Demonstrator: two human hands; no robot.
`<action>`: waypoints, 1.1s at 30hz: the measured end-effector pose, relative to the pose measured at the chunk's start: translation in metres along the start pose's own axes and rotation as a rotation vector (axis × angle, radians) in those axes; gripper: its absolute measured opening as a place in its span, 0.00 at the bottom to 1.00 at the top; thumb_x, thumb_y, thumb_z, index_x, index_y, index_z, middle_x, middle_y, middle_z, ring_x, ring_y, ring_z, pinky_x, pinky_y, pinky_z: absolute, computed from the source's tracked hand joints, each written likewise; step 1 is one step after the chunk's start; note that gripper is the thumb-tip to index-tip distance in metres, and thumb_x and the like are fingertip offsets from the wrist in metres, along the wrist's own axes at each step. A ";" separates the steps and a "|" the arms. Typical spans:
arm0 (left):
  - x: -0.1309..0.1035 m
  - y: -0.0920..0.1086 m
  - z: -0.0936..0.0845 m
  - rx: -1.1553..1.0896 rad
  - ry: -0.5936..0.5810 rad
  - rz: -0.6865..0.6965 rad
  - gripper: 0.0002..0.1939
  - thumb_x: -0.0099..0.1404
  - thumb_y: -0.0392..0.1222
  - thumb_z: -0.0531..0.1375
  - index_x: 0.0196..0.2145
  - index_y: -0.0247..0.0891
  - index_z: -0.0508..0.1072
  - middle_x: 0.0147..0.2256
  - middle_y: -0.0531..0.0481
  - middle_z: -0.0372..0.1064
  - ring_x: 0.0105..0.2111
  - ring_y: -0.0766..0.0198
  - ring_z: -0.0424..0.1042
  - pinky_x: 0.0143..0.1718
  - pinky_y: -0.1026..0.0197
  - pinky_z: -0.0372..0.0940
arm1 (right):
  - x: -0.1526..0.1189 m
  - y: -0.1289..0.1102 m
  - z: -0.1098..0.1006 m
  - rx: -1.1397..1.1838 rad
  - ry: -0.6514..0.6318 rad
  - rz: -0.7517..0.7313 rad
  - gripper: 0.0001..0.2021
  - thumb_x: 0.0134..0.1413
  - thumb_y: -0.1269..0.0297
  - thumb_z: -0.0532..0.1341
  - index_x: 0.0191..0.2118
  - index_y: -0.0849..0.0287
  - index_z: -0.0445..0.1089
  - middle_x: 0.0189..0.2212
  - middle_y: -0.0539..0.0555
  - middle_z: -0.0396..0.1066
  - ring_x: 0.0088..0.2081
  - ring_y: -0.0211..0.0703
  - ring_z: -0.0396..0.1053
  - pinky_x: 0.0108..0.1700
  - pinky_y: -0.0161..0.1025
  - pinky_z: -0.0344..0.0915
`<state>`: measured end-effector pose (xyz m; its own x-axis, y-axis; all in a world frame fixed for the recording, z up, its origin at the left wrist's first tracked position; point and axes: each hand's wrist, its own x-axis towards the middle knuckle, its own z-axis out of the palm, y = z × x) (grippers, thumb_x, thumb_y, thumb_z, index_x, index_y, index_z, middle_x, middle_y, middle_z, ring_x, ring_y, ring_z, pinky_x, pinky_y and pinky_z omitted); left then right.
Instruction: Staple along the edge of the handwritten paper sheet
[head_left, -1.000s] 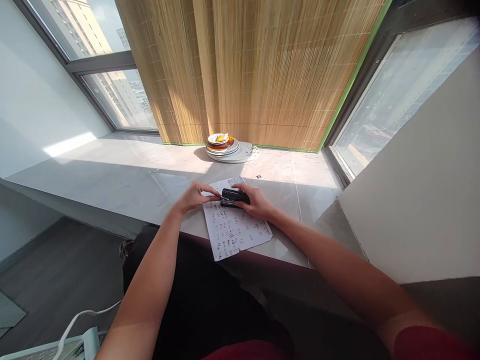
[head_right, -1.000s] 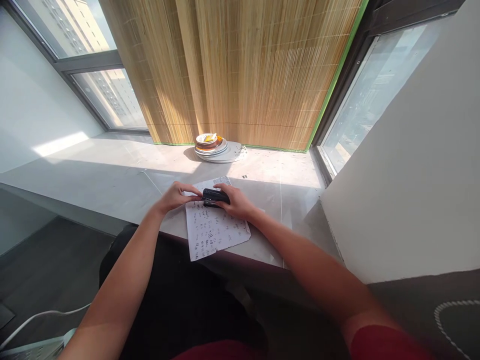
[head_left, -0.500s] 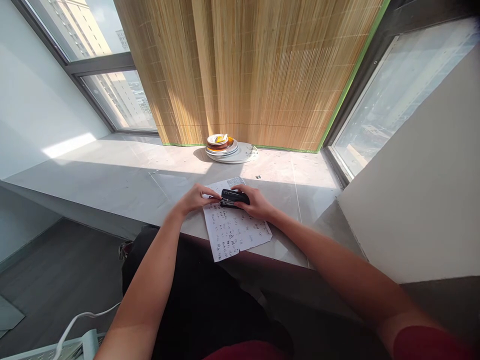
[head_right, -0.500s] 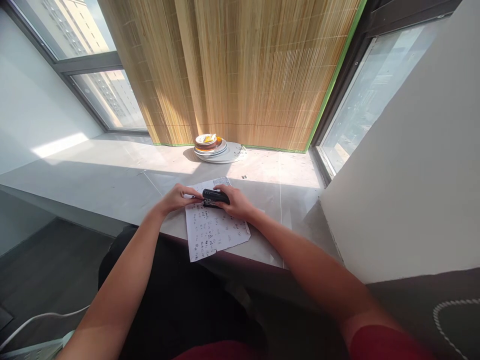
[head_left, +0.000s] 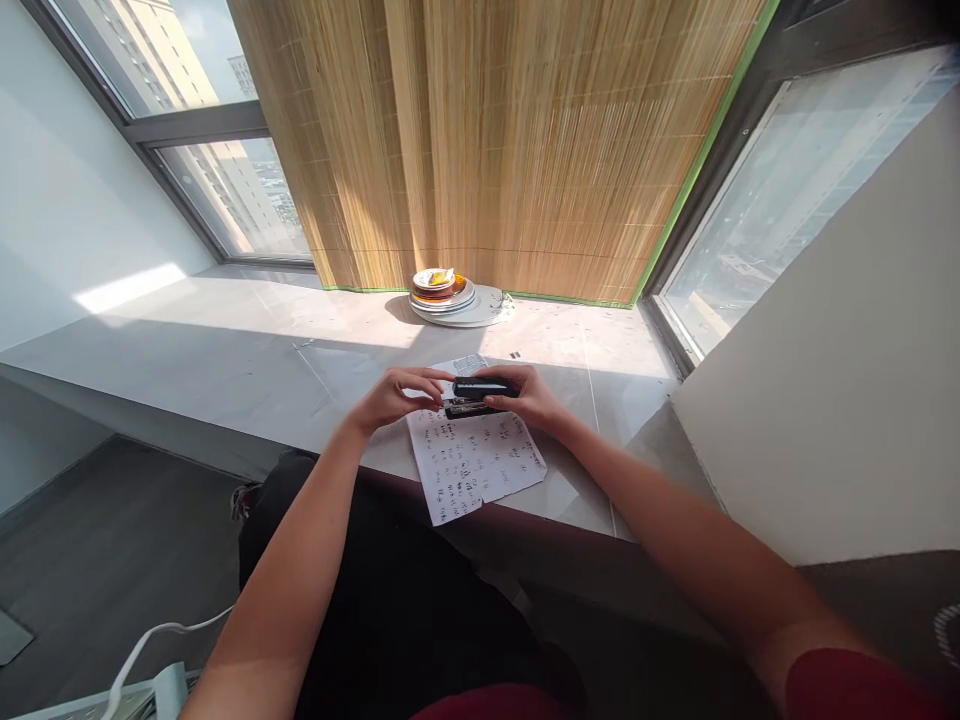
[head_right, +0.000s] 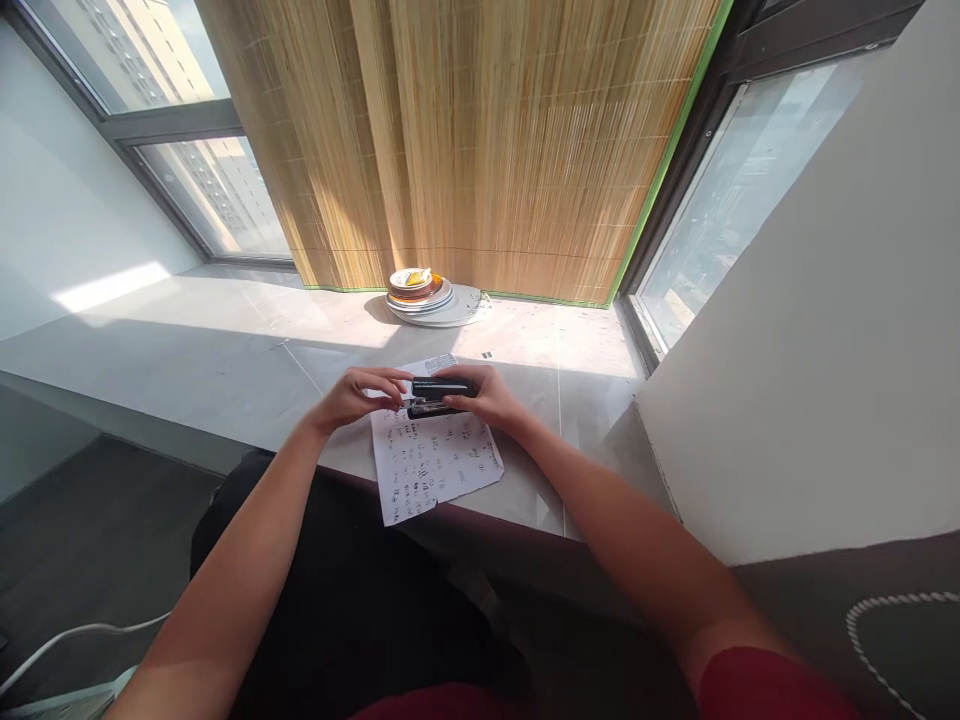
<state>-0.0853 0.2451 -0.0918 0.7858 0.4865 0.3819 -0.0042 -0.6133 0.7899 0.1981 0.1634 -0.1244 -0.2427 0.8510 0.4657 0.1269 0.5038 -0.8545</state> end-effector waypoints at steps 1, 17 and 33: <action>0.002 0.002 0.004 -0.004 0.006 0.017 0.10 0.66 0.50 0.74 0.35 0.42 0.84 0.54 0.37 0.77 0.56 0.42 0.76 0.54 0.46 0.74 | 0.000 -0.001 0.002 0.001 -0.025 -0.016 0.22 0.57 0.50 0.73 0.54 0.56 0.80 0.48 0.57 0.82 0.48 0.54 0.80 0.52 0.54 0.77; 0.010 -0.018 0.016 0.365 0.104 0.077 0.20 0.75 0.56 0.64 0.57 0.43 0.73 0.59 0.41 0.71 0.61 0.46 0.69 0.63 0.43 0.63 | 0.002 -0.008 -0.003 -0.157 0.162 -0.017 0.18 0.58 0.53 0.72 0.52 0.53 0.80 0.47 0.55 0.81 0.47 0.52 0.78 0.53 0.51 0.75; 0.002 -0.018 0.018 0.609 -0.345 -0.068 0.21 0.79 0.52 0.57 0.65 0.48 0.71 0.71 0.48 0.58 0.71 0.46 0.55 0.75 0.38 0.41 | -0.005 0.003 -0.070 -0.434 -0.097 0.269 0.20 0.52 0.55 0.72 0.50 0.55 0.81 0.45 0.55 0.82 0.47 0.55 0.77 0.51 0.50 0.70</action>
<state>-0.0726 0.2452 -0.1138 0.9237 0.3730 0.0874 0.3201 -0.8768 0.3588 0.2667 0.1709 -0.1131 -0.2319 0.9516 0.2019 0.5793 0.3018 -0.7572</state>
